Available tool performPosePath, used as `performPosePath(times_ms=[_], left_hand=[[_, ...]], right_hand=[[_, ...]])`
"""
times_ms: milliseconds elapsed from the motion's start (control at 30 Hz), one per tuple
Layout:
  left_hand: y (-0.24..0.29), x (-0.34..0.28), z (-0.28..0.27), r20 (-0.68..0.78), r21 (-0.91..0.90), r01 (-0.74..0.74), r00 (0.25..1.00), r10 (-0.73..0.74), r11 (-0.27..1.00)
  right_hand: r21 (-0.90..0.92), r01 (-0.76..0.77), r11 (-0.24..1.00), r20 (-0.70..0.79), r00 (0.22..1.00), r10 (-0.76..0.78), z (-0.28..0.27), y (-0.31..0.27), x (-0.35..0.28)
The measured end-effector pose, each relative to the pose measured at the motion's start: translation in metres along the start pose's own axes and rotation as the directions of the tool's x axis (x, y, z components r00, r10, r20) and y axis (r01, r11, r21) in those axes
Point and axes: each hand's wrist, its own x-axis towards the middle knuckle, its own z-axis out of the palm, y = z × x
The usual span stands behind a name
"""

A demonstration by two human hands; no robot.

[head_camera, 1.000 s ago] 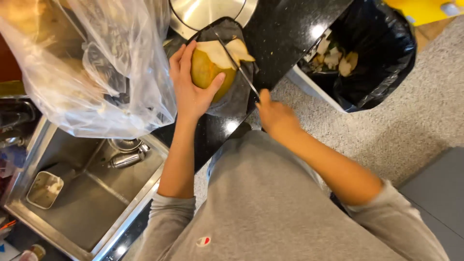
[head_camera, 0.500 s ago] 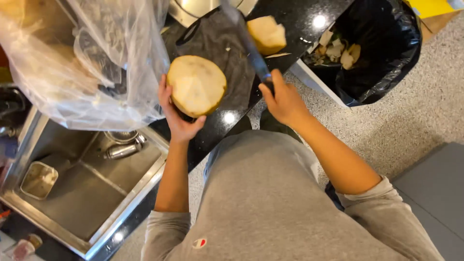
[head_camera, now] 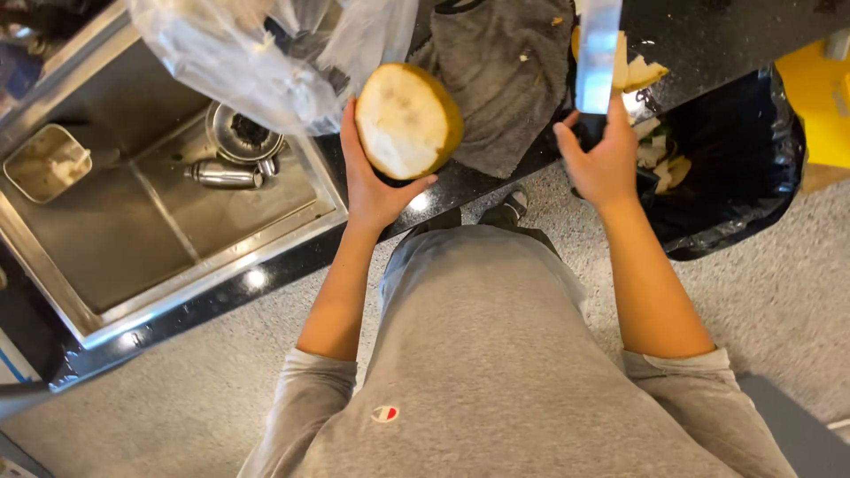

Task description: The person trims the outer husk off a young coconut with a knife over a counter, rotating the coconut and cutting slices off its top and sides, then rinses the trimmed coconut under the tap in the sink and resumes trimming the remaining husk.

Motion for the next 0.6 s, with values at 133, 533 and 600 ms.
performPosePath(times_ms=[133, 533, 600], left_hand=[[0.015, -0.005, -0.001, -0.027, -0.029, 0.025, 0.999, -0.026, 0.999], [0.065, -0.044, 0.052, -0.214, 0.249, -0.284, 0.916, 0.338, 0.926], [0.086, -0.037, 0.078, -0.022, 0.215, -0.313, 0.946, 0.325, 0.925]], right_hand=[[-0.001, -0.075, 0.997, -0.012, 0.997, 0.075, -0.023, 0.009, -0.001], [-0.149, 0.007, 0.989, -0.161, 0.986, -0.031, -0.092, 0.068, 0.032], [-0.222, 0.114, 0.968, -0.108, 0.984, -0.141, -0.095, 0.058, 0.042]])
